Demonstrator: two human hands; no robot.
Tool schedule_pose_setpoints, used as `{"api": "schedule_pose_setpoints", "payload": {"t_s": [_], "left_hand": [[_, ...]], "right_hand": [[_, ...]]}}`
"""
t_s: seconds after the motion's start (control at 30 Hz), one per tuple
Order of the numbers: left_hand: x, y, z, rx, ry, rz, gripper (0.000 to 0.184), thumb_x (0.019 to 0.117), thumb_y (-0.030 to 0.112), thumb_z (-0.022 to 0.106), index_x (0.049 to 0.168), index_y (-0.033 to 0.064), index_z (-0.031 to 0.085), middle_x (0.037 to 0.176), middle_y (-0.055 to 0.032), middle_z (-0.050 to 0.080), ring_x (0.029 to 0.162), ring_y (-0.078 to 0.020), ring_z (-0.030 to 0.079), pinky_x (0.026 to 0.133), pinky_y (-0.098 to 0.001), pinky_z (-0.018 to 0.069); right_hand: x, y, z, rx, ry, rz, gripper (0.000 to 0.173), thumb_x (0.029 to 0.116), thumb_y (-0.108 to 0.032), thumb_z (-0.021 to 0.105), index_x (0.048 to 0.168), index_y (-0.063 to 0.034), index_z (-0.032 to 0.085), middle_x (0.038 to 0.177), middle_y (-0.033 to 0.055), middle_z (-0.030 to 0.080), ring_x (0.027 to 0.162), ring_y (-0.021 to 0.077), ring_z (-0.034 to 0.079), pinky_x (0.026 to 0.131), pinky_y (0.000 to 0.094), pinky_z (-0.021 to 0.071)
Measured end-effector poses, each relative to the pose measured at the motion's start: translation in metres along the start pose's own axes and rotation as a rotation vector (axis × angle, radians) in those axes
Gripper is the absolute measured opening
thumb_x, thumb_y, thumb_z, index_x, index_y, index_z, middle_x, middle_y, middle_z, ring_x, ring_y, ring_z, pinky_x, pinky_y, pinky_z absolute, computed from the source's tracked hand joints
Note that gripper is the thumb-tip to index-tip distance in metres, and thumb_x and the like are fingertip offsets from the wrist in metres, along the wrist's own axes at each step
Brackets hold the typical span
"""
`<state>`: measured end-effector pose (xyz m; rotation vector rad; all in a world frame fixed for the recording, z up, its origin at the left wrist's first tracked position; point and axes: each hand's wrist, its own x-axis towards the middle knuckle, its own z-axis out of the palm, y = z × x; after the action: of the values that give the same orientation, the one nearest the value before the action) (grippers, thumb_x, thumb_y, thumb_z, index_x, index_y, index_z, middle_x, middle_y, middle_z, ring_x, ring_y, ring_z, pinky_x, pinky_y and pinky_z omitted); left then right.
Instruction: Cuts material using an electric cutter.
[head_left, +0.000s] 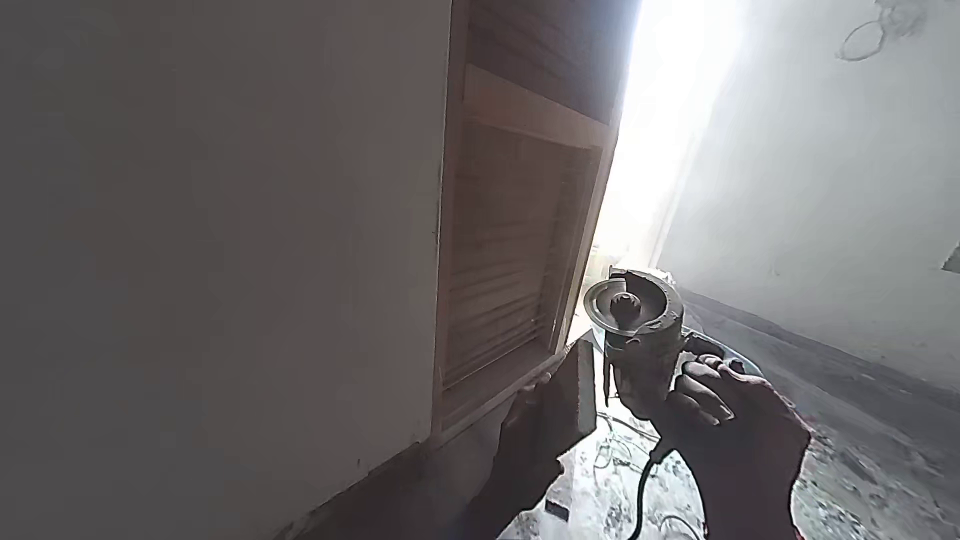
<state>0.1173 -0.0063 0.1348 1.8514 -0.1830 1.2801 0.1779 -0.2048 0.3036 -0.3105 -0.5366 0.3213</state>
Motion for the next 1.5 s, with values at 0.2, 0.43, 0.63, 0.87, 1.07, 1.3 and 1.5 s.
{"api": "schedule_pose_setpoints", "payload": {"t_s": [0.2,0.43,0.63,0.87,1.07,1.3,1.5], "left_hand": [[-0.005,0.002,0.006,-0.016,-0.029,0.044,0.072,0.0833,0.038,0.07,0.139,-0.0054,0.057,0.132,-0.0194,0.064,0.125,-0.0152,0.06,0.108,-0.0304,0.0473],[-0.011,0.003,0.01,-0.026,-0.054,0.057,0.07,0.0818,0.036,0.07,0.14,-0.0021,0.058,0.129,-0.0164,0.064,0.121,-0.0132,0.06,0.105,-0.0286,0.0495],[-0.013,0.0,0.008,-0.038,-0.056,0.075,0.072,0.0838,0.041,0.069,0.141,-0.0012,0.057,0.131,-0.0164,0.063,0.123,-0.0128,0.059,0.106,-0.0282,0.0489],[-0.012,-0.002,0.009,-0.038,-0.061,0.087,0.073,0.088,0.048,0.066,0.143,0.0001,0.056,0.13,-0.0156,0.063,0.121,-0.0125,0.06,0.105,-0.0287,0.0494],[-0.012,-0.004,0.008,-0.086,-0.049,0.117,0.074,0.0894,0.053,0.065,0.143,0.0021,0.056,0.131,-0.0143,0.063,0.123,-0.0119,0.06,0.106,-0.0291,0.0497],[-0.012,-0.004,0.009,-0.082,-0.043,0.122,0.071,0.0894,0.05,0.065,0.14,0.0012,0.058,0.132,-0.0153,0.062,0.125,-0.0125,0.059,0.108,-0.0292,0.0483],[-0.011,-0.004,0.009,-0.077,-0.052,0.136,0.073,0.0872,0.049,0.067,0.142,0.0011,0.056,0.133,-0.0158,0.062,0.125,-0.013,0.058,0.108,-0.0293,0.048]], "right_hand": [[-0.017,-0.014,-0.007,0.033,-0.027,-0.001,0.022,0.0905,-0.022,0.053,0.078,-0.011,0.067,0.055,-0.0021,0.055,0.041,0.0035,0.05,0.038,0.0176,0.0404],[-0.032,-0.016,-0.002,-0.037,0.058,-0.007,0.023,0.0897,-0.021,0.052,0.074,-0.0127,0.067,0.053,-0.0029,0.054,0.039,0.0026,0.048,0.037,0.0172,0.0388],[-0.038,-0.017,-0.005,-0.044,0.013,0.003,0.017,0.0885,-0.021,0.058,0.079,-0.0118,0.069,0.057,-0.002,0.056,0.042,0.0035,0.05,0.038,0.0178,0.0404],[-0.041,-0.017,-0.004,-0.001,0.016,0.015,0.015,0.0867,-0.02,0.062,0.08,-0.0085,0.069,0.055,-0.0007,0.055,0.041,0.0053,0.052,0.039,0.0193,0.0425],[-0.043,-0.018,-0.005,-0.022,0.009,0.013,0.017,0.0886,-0.02,0.06,0.082,-0.0087,0.069,0.058,-0.0004,0.057,0.043,0.0048,0.052,0.04,0.019,0.0429],[-0.044,-0.018,-0.004,-0.035,0.009,0.013,0.016,0.0878,-0.022,0.063,0.08,-0.0097,0.071,0.058,0.0,0.058,0.043,0.0053,0.053,0.04,0.0196,0.0435],[-0.044,-0.017,-0.002,-0.073,0.043,0.003,0.018,0.0884,-0.022,0.058,0.078,-0.0118,0.07,0.057,-0.0012,0.058,0.042,0.0039,0.051,0.039,0.0184,0.0414]]}}
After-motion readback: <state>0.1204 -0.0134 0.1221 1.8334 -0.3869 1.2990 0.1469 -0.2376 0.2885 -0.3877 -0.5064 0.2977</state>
